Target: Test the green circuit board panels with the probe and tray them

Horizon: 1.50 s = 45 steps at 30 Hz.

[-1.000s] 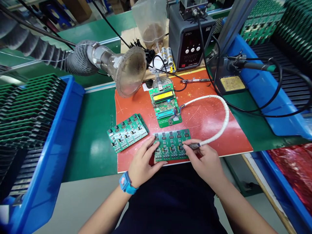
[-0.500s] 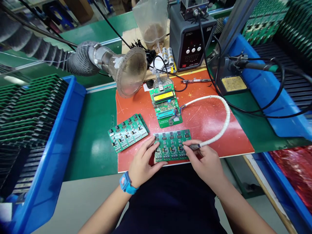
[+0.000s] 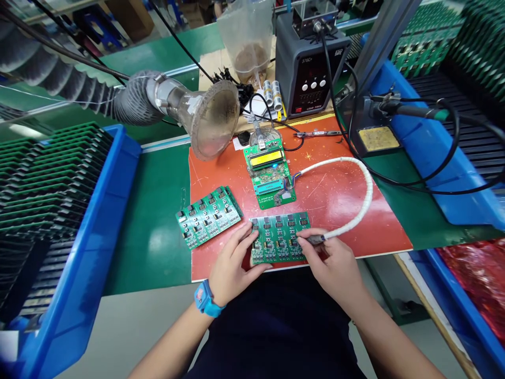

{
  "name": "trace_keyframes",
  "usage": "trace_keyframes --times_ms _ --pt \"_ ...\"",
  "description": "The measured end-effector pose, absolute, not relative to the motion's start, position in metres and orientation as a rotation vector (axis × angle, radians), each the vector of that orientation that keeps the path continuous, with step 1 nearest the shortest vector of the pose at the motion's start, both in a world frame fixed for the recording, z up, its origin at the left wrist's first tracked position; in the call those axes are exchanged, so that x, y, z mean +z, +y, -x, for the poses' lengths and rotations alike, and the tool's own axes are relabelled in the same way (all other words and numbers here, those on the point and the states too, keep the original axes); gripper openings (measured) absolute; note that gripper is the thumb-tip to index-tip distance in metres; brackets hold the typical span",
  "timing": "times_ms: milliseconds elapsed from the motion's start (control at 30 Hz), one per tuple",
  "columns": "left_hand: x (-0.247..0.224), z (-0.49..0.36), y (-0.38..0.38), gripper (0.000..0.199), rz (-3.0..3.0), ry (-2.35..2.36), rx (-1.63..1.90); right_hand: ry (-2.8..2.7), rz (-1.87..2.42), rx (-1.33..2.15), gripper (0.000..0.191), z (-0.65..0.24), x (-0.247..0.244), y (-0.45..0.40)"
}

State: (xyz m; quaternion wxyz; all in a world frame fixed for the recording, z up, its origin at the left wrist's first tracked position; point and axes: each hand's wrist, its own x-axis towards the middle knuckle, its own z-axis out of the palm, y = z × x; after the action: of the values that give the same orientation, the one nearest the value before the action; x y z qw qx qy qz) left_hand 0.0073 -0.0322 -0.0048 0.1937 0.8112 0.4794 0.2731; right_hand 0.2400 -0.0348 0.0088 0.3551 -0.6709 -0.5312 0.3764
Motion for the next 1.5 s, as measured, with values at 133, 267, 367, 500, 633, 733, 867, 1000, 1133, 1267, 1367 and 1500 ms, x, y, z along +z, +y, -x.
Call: trace_keyframes --times_ms 133,267,367,500,633,733,867,1000,1133,1267,1367,1500 --pt "-0.004 -0.008 -0.032 0.070 -2.287 1.342 0.767 -1.401 1.738 0.953 0.026 -0.240 0.011 -0.034" --pt "-0.004 -0.008 -0.032 0.071 -2.284 1.345 0.766 -1.409 1.740 0.925 0.025 -0.239 0.013 -0.034" --pt "-0.004 -0.008 -0.032 0.070 -2.281 1.346 0.766 -1.406 1.746 0.928 0.026 -0.239 0.013 -0.034" --pt "-0.005 -0.007 -0.033 0.070 -2.283 1.349 0.753 -1.413 1.754 0.944 0.026 -0.240 0.011 -0.035" --pt "-0.006 -0.007 -0.033 0.069 -2.297 1.345 0.758 -1.412 1.749 0.952 0.027 -0.241 0.009 -0.036" --pt "-0.006 -0.007 -0.032 0.069 -2.304 1.335 0.762 -1.420 1.742 0.947 0.027 -0.242 0.009 -0.036" --pt "-0.007 -0.007 -0.032 0.068 -2.302 1.334 0.765 -1.422 1.727 0.952 0.027 -0.242 0.008 -0.036" --pt "-0.007 -0.007 -0.033 0.068 -2.312 1.335 0.778 -1.414 1.715 0.941 0.026 -0.240 0.010 -0.035" --pt "-0.008 -0.007 -0.033 0.068 -2.311 1.336 0.776 -1.409 1.713 0.924 0.026 -0.238 0.014 -0.034" --pt "-0.008 -0.007 -0.032 0.067 -2.315 1.331 0.787 -1.403 1.739 0.934 0.029 -0.239 0.017 -0.034" --pt "-0.009 -0.007 -0.032 0.067 -2.324 1.327 0.781 -1.398 1.778 0.943 0.031 -0.241 0.018 -0.035" --pt "-0.010 -0.006 -0.032 0.068 -2.323 1.322 0.782 -1.399 1.776 0.923 0.030 -0.242 0.020 -0.037"
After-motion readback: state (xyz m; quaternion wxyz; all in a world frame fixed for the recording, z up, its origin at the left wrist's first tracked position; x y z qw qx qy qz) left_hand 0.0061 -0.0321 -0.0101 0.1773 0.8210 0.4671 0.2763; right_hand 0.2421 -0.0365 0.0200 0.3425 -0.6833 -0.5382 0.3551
